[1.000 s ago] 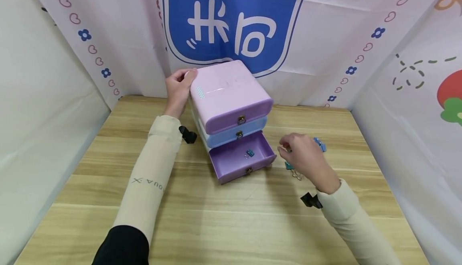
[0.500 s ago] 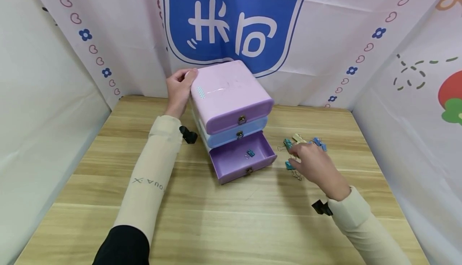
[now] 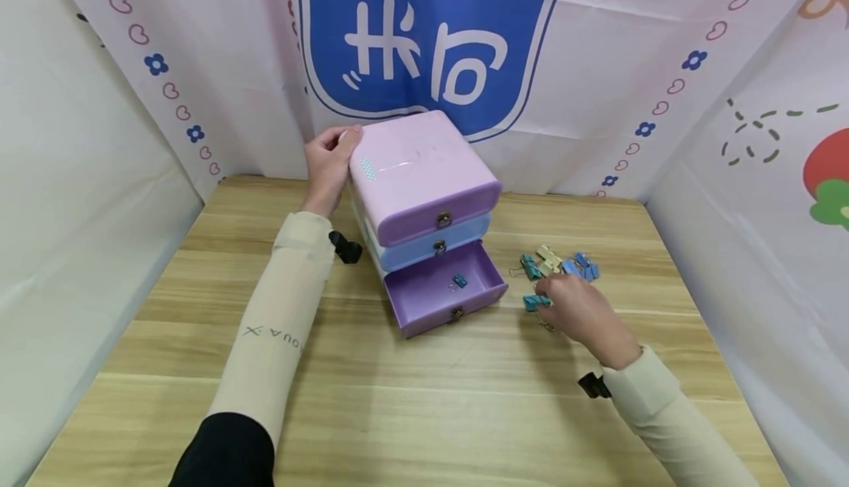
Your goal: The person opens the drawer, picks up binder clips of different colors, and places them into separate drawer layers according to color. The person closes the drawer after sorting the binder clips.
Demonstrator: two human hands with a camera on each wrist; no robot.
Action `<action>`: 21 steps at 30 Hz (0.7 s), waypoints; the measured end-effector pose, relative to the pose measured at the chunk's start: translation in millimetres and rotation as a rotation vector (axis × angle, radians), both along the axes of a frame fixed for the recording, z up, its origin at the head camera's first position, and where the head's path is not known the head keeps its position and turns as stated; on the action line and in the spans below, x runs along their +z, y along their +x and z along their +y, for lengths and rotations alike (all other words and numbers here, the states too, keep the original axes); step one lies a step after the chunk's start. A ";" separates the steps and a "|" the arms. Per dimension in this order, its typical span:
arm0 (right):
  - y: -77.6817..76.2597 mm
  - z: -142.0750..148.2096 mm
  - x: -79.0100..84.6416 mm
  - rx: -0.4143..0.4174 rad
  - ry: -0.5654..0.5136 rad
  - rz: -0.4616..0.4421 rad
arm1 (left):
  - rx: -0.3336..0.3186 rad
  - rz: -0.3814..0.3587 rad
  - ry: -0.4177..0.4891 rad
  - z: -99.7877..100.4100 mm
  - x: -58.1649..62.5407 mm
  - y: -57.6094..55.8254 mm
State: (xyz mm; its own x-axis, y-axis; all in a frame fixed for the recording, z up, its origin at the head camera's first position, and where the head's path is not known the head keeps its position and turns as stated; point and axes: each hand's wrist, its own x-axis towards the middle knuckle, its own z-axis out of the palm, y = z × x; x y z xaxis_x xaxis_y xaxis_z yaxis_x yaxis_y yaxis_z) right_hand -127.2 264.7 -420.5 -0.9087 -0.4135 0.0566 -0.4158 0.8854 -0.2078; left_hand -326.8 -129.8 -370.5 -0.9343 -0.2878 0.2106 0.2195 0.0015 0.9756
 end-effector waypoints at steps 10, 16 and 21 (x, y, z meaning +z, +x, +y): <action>-6.5 5.9 -16.4 -0.007 0.063 -0.015 | -0.003 0.004 -0.003 0.0 0.4 -0.5; -10.5 4.3 -21.6 0.000 0.077 0.001 | 0.000 0.001 0.006 -0.5 0.7 -0.8; -12.0 4.5 -23.1 0.002 0.098 0.014 | 0.000 -0.006 0.001 -0.3 0.1 0.6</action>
